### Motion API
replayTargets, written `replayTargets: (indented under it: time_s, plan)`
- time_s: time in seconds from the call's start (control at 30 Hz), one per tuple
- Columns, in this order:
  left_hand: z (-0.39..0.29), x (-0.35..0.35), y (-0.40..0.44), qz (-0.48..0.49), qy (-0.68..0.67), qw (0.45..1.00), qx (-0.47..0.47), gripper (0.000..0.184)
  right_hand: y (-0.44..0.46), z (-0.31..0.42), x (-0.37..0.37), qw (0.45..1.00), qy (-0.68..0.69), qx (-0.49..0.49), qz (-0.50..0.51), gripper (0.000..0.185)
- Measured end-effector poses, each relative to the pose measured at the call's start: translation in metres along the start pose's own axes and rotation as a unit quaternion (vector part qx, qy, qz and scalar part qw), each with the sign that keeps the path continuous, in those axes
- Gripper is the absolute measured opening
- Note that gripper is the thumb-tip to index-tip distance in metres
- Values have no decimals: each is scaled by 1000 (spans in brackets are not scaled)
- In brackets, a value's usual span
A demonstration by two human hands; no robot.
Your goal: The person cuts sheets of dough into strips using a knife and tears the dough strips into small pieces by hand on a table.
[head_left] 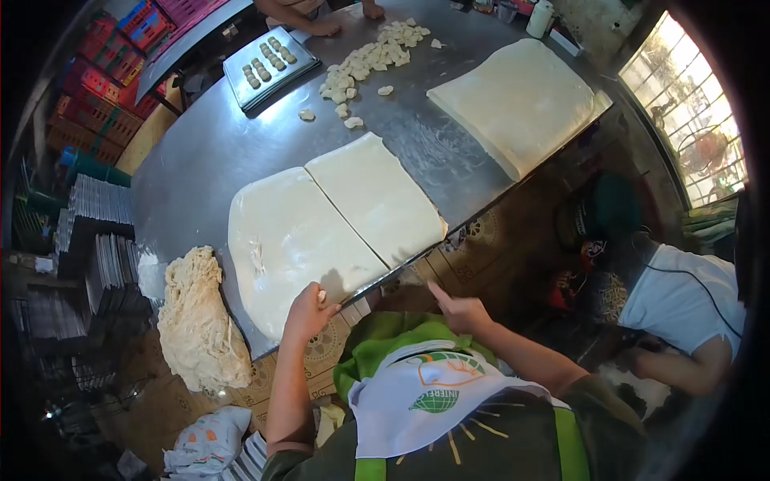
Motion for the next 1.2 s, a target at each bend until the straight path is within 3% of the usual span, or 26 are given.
replayTargets:
  time_s: [0.03,0.13,0.2,0.27,0.4,0.47,0.57,0.63,0.9,0.97,1.0,1.1,1.17,1.2]
  plan:
    - [8,-5,-1,4,67,998,0,41,13,22,23,1000,-2,-14,-14,75]
    - [32,-25,-7,56,81,994,53,39,77,83,71,997,-45,-48,-48,66]
    - [41,-29,-2,77,84,990,81,38,142,111,67,978,-53,40,-196,68]
    - [43,-32,-3,37,74,995,58,26,196,161,97,997,-18,-36,-61,64]
    - [46,-38,-3,10,63,997,52,17,348,214,80,994,-7,-27,-108,63]
    - [46,-35,-1,7,60,997,49,15,370,216,73,994,3,-25,-104,63]
    - [41,-29,3,19,76,997,23,14,337,208,88,994,22,-31,-104,63]
    - [42,-25,4,46,77,996,21,15,264,186,93,999,-30,-37,-20,62]
    - [38,-27,-4,112,129,985,5,34,23,26,9,994,-106,-22,32,86]
    - [30,-25,-9,100,156,982,-37,39,-1,3,18,981,-110,-66,143,85]
    - [30,-23,-13,95,155,983,-33,39,-5,-1,25,981,-113,-62,142,85]
    - [35,-6,-24,129,194,971,-59,24,2,8,42,995,-82,16,63,82]
    - [47,-9,-22,139,174,974,-38,26,57,50,65,995,6,6,-99,66]
    - [54,-11,-10,137,157,978,-23,28,101,68,78,984,-45,31,-169,63]
Point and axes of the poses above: each hand's wrist, its own y-axis towards the middle knuckle, its own x-axis out of the back of the hand, z = x × y, the point moved 1 cm from there along y, towards the middle knuckle, and after that the axes turned 13 degrees about -x, right-handed, at the moved point
